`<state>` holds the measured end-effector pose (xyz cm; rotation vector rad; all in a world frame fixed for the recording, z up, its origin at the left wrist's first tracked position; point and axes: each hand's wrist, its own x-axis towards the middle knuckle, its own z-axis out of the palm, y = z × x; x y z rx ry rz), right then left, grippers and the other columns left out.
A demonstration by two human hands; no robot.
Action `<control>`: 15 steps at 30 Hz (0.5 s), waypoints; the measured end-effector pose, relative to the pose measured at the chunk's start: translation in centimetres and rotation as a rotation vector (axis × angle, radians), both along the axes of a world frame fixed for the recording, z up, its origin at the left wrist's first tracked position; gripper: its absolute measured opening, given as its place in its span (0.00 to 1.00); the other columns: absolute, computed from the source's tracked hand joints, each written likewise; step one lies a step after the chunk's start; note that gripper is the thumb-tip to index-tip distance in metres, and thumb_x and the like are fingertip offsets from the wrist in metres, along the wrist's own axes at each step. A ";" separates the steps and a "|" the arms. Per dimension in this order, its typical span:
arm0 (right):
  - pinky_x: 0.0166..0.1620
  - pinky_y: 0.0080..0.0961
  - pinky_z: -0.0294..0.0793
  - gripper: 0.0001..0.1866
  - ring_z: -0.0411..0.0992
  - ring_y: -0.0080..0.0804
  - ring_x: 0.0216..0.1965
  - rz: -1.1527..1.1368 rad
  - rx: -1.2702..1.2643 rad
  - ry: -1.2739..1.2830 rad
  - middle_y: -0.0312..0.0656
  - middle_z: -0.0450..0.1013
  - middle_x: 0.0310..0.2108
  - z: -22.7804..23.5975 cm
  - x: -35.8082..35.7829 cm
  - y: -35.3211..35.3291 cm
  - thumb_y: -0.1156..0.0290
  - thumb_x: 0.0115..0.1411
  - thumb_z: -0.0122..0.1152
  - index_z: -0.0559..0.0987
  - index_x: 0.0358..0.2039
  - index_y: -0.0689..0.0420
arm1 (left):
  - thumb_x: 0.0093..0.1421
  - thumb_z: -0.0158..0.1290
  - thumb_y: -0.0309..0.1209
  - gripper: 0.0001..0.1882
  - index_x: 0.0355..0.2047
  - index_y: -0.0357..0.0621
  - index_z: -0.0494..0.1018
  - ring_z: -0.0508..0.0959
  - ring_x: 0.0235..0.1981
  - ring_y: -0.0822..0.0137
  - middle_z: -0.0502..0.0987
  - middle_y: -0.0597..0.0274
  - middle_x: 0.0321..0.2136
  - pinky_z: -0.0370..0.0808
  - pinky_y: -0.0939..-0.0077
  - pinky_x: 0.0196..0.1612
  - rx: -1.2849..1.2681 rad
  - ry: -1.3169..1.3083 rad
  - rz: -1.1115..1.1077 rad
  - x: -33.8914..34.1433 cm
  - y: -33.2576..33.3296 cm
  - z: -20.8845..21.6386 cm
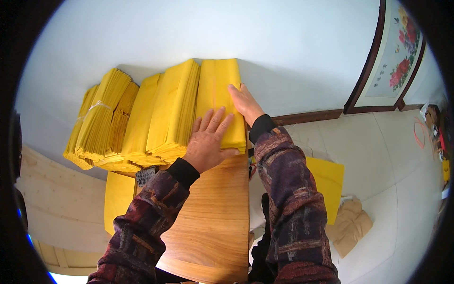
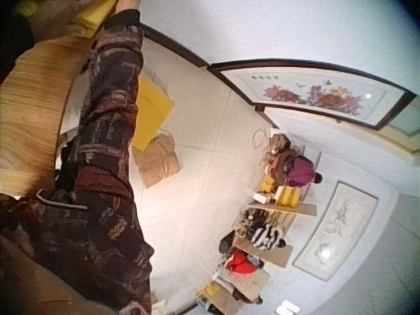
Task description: The person sits on the floor and repeatedly folds yellow sheets in half, then in half again, smoothing each crease. They stack the folded sheets into a neat pile on the wooden table.
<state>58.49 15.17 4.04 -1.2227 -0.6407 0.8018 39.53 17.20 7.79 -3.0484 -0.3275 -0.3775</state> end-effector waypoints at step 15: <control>0.63 0.41 0.60 0.30 0.61 0.50 0.62 -0.197 -0.333 -0.613 0.55 0.63 0.61 0.2 0.6 0.8 0.59 0.68 0.47 0.59 0.63 0.65 | 0.58 0.56 0.53 0.41 0.67 0.52 0.57 0.52 0.69 0.43 0.54 0.54 0.68 0.50 0.42 0.67 0.038 0.104 0.031 0.1 -1.0 -1.6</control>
